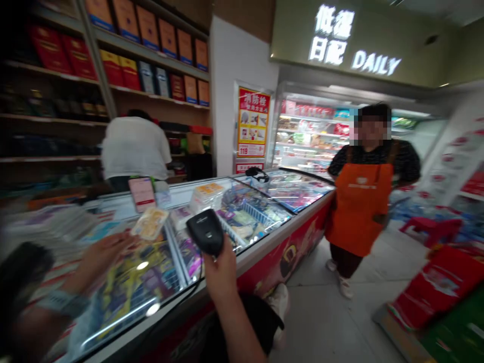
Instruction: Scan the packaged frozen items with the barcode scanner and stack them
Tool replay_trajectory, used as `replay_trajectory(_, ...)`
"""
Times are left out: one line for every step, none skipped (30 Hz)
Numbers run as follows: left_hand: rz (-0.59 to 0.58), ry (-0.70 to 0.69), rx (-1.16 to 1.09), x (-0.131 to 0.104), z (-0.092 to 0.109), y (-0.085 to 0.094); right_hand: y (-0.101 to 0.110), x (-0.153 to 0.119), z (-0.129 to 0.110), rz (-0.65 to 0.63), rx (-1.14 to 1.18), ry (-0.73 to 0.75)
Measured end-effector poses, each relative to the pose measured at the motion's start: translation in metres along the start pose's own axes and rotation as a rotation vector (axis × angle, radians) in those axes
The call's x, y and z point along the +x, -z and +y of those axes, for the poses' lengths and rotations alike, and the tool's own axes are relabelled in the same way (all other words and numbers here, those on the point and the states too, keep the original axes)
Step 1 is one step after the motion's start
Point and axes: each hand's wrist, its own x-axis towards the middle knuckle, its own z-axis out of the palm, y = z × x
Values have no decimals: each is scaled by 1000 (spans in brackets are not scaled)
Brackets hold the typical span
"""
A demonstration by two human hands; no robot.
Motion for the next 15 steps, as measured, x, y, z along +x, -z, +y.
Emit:
replay_trajectory(11, 52, -7, -1, -7, 7, -1, 0, 4, -16, -23, 4)
replay_trajectory(37, 77, 3, -2, -14, 11, -3, 0, 7, -34, -41, 15)
replay_trajectory(52, 92, 8, -1, -20, 15, -4, 0, 10, -52, -59, 20)
replay_trajectory(59, 105, 8, 0, -25, 18, -4, 0, 12, -65, -83, 24)
replay_trajectory(61, 106, 3, 1, -30, 20, -5, -1, 14, -70, -109, 23)
replay_trajectory(60, 103, -4, 2, -33, 22, -5, -1, 14, -76, -132, 26)
replay_trajectory(58, 96, -12, 3, -36, 24, -5, -1, 15, -85, -151, 32)
replay_trajectory(59, 86, -22, 4, -38, 26, -6, -1, 14, -97, -166, 41)
replay_trajectory(62, 74, -30, 5, -40, 27, -7, -1, 14, -114, -175, 53)
replay_trajectory(66, 62, -39, 7, -42, 29, -9, -1, 14, -136, -181, 66)
replay_trajectory(72, 51, -46, 8, -43, 30, -10, -1, 14, -159, -185, 77)
replay_trajectory(77, 39, -52, 9, -45, 30, -13, 0, 14, -182, -190, 86)
replay_trajectory(82, 25, -54, 10, -47, 31, -15, 0, 14, -205, -193, 93)
replay_trajectory(85, 12, -54, 11, -48, 31, -18, 1, 14, -226, -198, 102)
replay_trajectory(89, -1, -52, 11, -49, 30, -21, 1, 14, -248, -203, 112)
